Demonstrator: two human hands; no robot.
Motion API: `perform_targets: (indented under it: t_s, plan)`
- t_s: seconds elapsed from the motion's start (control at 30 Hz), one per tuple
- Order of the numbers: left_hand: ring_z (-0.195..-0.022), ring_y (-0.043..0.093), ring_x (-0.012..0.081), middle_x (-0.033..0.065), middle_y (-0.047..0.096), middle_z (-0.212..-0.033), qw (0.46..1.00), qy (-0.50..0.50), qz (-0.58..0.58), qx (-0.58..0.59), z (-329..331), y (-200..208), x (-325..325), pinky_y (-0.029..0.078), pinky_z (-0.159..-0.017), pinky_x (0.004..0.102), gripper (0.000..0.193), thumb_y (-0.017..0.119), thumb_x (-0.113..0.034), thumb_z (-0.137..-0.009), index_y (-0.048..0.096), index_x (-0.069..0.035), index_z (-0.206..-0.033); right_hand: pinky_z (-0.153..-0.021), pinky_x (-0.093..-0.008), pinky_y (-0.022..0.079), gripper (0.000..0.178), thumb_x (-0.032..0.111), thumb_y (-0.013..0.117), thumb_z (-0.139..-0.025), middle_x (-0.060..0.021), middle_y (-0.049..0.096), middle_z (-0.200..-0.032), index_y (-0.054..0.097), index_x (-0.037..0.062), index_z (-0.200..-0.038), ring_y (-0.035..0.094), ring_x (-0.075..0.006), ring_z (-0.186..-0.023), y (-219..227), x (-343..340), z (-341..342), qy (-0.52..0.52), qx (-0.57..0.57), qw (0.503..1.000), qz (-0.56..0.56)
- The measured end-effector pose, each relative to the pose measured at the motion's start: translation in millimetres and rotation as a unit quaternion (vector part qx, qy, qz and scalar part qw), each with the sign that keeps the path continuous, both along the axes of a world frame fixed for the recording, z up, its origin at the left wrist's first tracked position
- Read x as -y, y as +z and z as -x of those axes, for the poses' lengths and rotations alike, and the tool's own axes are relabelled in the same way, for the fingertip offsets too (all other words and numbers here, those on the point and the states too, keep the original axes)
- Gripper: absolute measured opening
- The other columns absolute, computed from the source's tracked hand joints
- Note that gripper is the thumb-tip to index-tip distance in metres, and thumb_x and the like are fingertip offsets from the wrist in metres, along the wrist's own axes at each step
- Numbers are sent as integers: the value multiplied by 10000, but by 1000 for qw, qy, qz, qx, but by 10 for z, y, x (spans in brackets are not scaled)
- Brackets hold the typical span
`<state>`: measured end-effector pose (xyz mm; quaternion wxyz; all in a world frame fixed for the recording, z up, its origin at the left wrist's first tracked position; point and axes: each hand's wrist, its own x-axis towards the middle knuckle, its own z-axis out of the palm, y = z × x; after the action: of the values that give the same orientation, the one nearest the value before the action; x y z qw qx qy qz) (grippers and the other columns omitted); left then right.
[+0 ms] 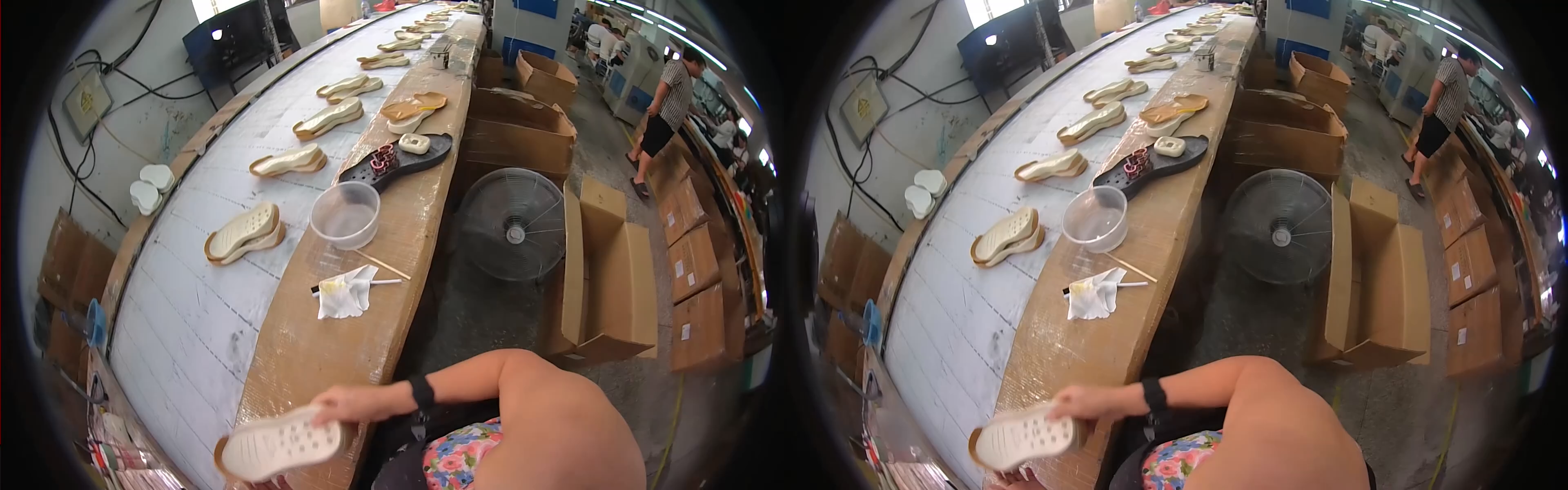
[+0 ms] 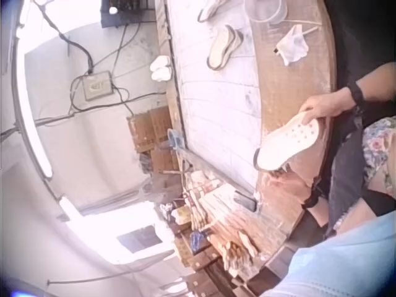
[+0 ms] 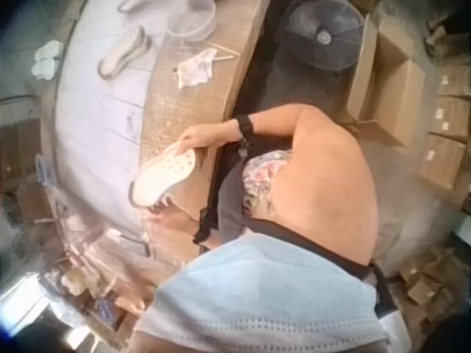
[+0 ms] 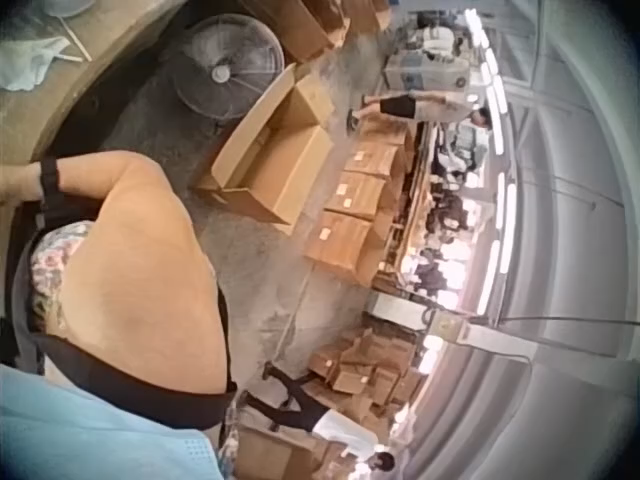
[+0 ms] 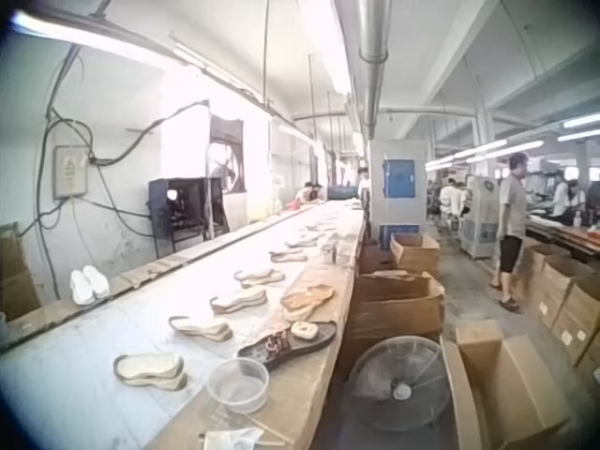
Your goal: Manually assemble shoe outsoles with insoles and mark them for quality control.
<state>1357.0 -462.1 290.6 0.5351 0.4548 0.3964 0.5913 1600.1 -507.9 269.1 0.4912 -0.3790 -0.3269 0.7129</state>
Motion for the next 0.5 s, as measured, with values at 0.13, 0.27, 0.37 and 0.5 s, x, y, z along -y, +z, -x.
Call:
perform_targets:
  t_s: [0.13, 0.27, 0.37, 0.5]
  plan:
    - [-1099, 412, 256, 124, 436, -1216, 983, -89, 35, -159, -137, 35, 56, 310, -917, 400, 505, 380, -369, -901, 309, -59, -1293, -841, -298, 424, 273, 179, 543, -815, -55, 559, -1014, 525, 49, -1054, 524, -154, -966, -116, 296, -1180, -359, 152, 875, -288]
    - [-1056, 439, 249, 137, 457, -1166, 982, -69, 57, -169, -141, -31, 54, 323, -903, 390, 463, 441, -319, -891, 342, -38, -1245, -787, -277, 466, 417, 439, 550, -820, -31, 598, -979, 538, 78, -1029, 571, -159, -866, 911, 771, -2658, -645, -167, 682, -302]
    - [-1022, 452, 235, 138, 482, -1117, 985, -77, 81, -128, -164, -95, -16, 341, -870, 365, 439, 469, -290, -886, 345, -30, -1217, -712, -254, 459, 453, 423, 573, -812, -69, 568, -950, 490, 42, -1042, 542, -158, -846, 1250, 948, -3759, -748, -151, 551, -338]
    - [-703, 559, 175, 112, 584, -842, 998, 24, 57, -27, -253, -193, -88, 466, -626, 269, 252, 518, -254, -869, 478, -29, -975, -673, -235, 446, 370, 292, 572, -840, -93, 550, -1038, 443, 41, -1078, 534, -140, -863, 1290, 619, -3415, -694, -133, 639, -303]
